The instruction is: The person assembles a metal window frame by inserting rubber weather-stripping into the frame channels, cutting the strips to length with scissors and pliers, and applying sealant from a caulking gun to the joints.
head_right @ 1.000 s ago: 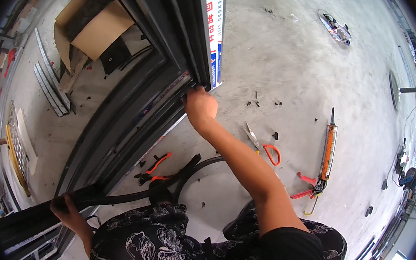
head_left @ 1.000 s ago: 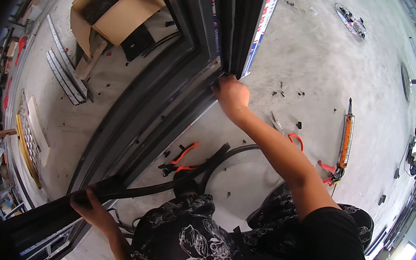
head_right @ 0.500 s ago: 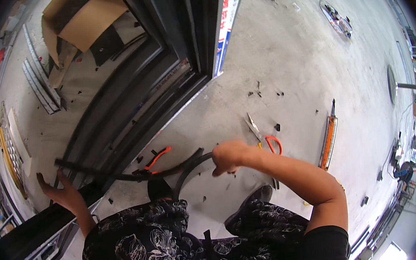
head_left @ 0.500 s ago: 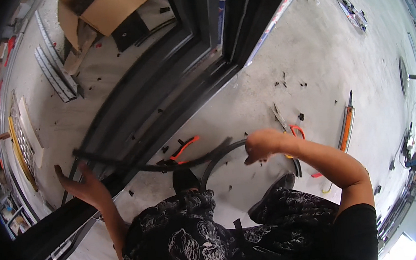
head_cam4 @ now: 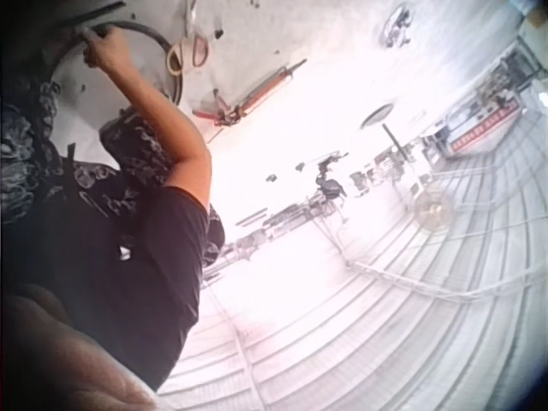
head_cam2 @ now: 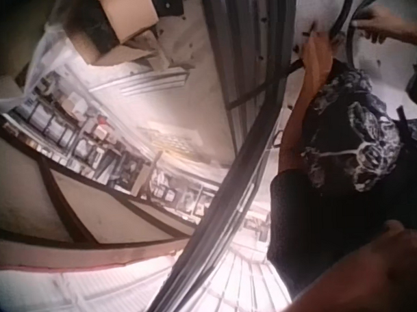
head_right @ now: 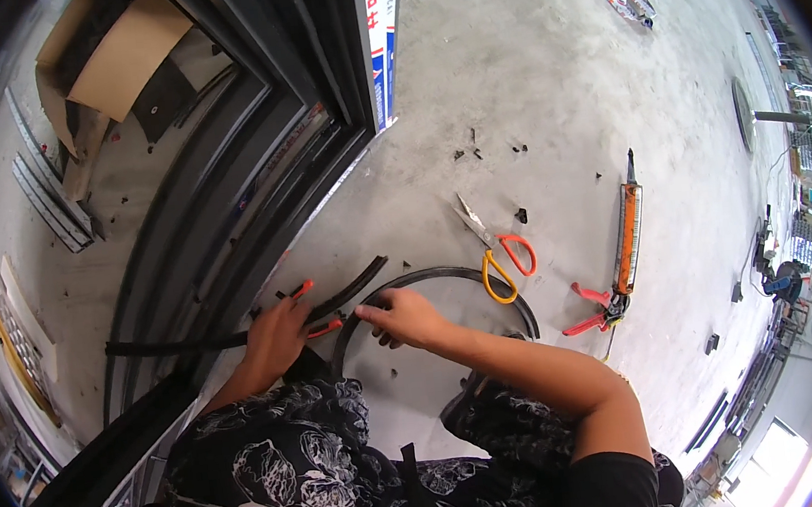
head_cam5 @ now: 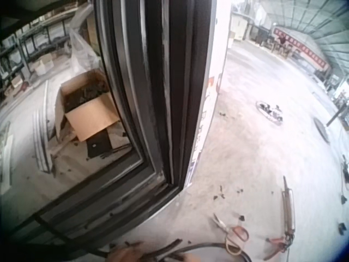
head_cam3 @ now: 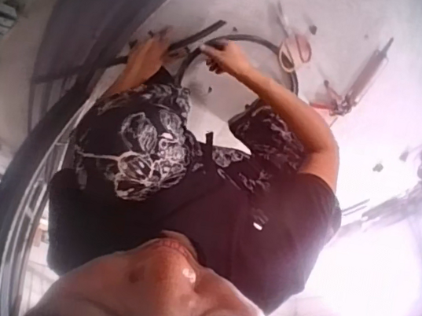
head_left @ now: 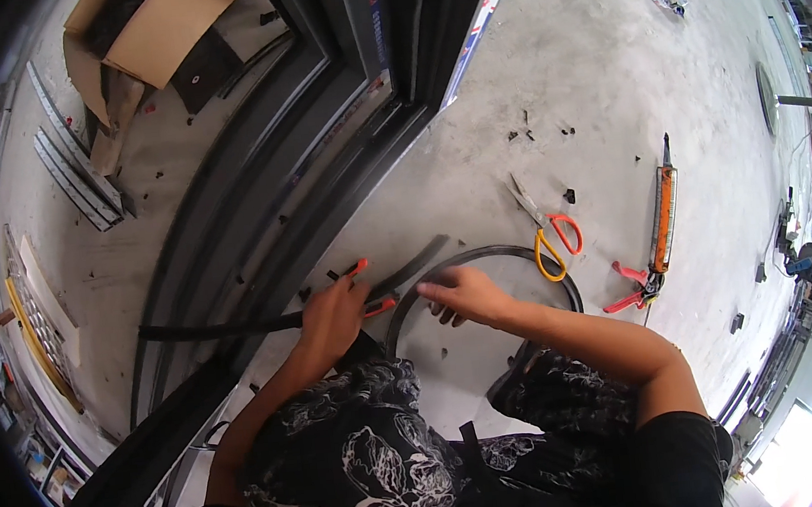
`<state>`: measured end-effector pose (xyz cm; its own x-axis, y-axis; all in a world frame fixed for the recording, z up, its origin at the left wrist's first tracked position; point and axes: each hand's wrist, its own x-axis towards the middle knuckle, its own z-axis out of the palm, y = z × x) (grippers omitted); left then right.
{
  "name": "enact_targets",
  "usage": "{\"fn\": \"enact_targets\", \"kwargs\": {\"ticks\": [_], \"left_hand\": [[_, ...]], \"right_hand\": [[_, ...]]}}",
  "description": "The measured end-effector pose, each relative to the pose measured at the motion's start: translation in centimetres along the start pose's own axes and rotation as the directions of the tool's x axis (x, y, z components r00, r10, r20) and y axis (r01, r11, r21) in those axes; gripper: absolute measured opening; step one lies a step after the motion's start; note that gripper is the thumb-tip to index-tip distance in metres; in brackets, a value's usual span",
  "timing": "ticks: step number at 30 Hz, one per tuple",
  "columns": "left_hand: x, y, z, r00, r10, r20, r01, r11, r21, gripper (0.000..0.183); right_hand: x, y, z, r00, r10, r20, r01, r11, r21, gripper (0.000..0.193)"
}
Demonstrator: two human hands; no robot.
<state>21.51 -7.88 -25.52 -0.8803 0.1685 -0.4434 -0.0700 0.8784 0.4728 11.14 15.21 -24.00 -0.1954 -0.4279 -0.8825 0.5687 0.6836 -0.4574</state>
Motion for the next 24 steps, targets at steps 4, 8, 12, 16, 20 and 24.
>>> {"fn": "enact_targets", "kwargs": {"ticks": [4, 8, 12, 16, 20, 24], "left_hand": [[0.4, 1.4, -4.1, 0.935, -0.093, -0.342, 0.113, 0.993, 0.040, 0.022], [2.1, 0.2, -6.4, 0.862, -0.028, -0.506, 0.115, 0.983, 0.143, 0.027], [4.3, -1.2, -5.3, 0.808, -0.074, -0.585, 0.249, 0.942, 0.224, 0.028], [5.2, -1.4, -5.3, 0.749, -0.063, -0.660, 0.288, 0.928, 0.237, 0.028], [5.7, -1.7, -5.3, 0.769, -0.129, -0.625, 0.322, 0.924, 0.205, 0.036], [6.0, -0.2, -6.4, 0.773, -0.090, -0.628, 0.288, 0.932, 0.222, 0.036]], "right_hand": [[1.8, -4.9, 0.6, 0.980, -0.104, -0.170, 0.135, 0.975, 0.178, 0.040], [4.8, -9.6, 0.8, 0.850, -0.314, -0.424, 0.496, 0.748, 0.440, 0.031], [7.1, -11.4, 0.4, 0.849, -0.269, -0.454, 0.489, 0.727, 0.483, 0.031], [8.1, -12.0, 0.2, 0.845, -0.256, -0.470, 0.514, 0.634, 0.578, 0.027], [8.9, -12.0, -0.7, 0.745, -0.282, -0.605, 0.594, 0.693, 0.408, 0.026], [10.7, -11.0, -1.7, 0.618, -0.367, -0.696, 0.554, 0.831, 0.054, 0.031]]}}
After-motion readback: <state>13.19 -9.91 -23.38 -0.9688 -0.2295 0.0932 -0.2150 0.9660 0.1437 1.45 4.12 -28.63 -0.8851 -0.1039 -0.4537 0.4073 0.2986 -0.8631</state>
